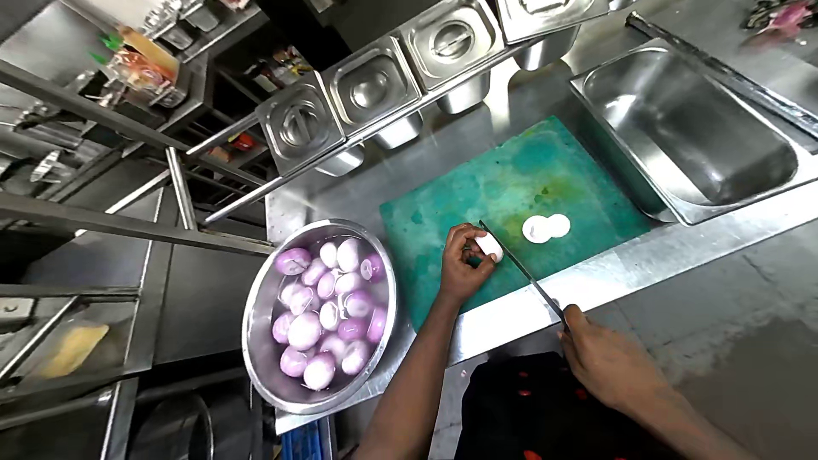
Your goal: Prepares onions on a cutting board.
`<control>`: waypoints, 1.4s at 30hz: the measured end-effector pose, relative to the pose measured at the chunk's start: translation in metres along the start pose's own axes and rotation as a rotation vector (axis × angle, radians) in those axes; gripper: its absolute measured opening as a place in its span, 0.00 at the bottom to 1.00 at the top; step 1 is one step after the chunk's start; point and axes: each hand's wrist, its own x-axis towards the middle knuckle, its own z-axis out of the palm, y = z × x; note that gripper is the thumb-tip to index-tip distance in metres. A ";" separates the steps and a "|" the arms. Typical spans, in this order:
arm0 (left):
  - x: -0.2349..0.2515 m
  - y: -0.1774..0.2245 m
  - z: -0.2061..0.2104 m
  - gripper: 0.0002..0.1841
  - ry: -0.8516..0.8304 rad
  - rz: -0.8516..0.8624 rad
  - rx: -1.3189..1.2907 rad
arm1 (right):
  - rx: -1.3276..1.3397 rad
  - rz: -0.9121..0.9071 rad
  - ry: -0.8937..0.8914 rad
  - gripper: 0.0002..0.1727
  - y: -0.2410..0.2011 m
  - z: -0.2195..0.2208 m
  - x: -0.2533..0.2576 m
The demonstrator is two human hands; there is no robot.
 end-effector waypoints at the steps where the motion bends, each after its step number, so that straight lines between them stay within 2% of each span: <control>1: 0.001 0.000 0.000 0.24 -0.001 -0.011 0.013 | -0.016 -0.011 0.039 0.16 0.000 0.003 0.000; 5: 0.005 0.000 -0.003 0.22 -0.019 -0.016 0.047 | -0.093 -0.087 0.288 0.13 -0.001 0.007 -0.004; 11: 0.008 0.003 -0.003 0.20 -0.030 -0.015 0.078 | -0.175 -0.137 0.376 0.12 -0.003 0.009 -0.007; 16: 0.006 0.002 -0.003 0.20 -0.019 -0.009 0.066 | -0.200 -0.136 0.347 0.12 -0.005 0.007 -0.002; 20: 0.004 0.001 -0.001 0.21 -0.008 0.000 0.078 | -0.170 -0.049 0.121 0.13 -0.025 -0.011 0.022; 23: 0.004 0.001 -0.002 0.21 0.000 0.009 0.089 | -0.192 -0.050 0.084 0.13 -0.035 -0.018 0.036; 29: 0.004 -0.001 -0.002 0.21 -0.005 0.011 0.084 | -0.125 0.001 0.015 0.21 0.011 0.018 -0.003; 32: 0.003 0.001 -0.002 0.21 0.001 -0.008 0.076 | -0.126 -0.040 0.183 0.18 0.027 0.037 -0.022; 35: 0.004 -0.001 -0.004 0.23 -0.011 0.001 0.064 | -0.119 -0.120 0.379 0.16 0.021 0.035 -0.016; 37: 0.002 -0.001 -0.005 0.23 -0.016 0.003 0.051 | -0.124 -0.150 0.424 0.14 0.012 0.028 -0.011; 42: 0.003 -0.002 -0.005 0.22 -0.028 0.024 0.056 | -0.194 -0.155 0.401 0.11 -0.001 0.019 -0.006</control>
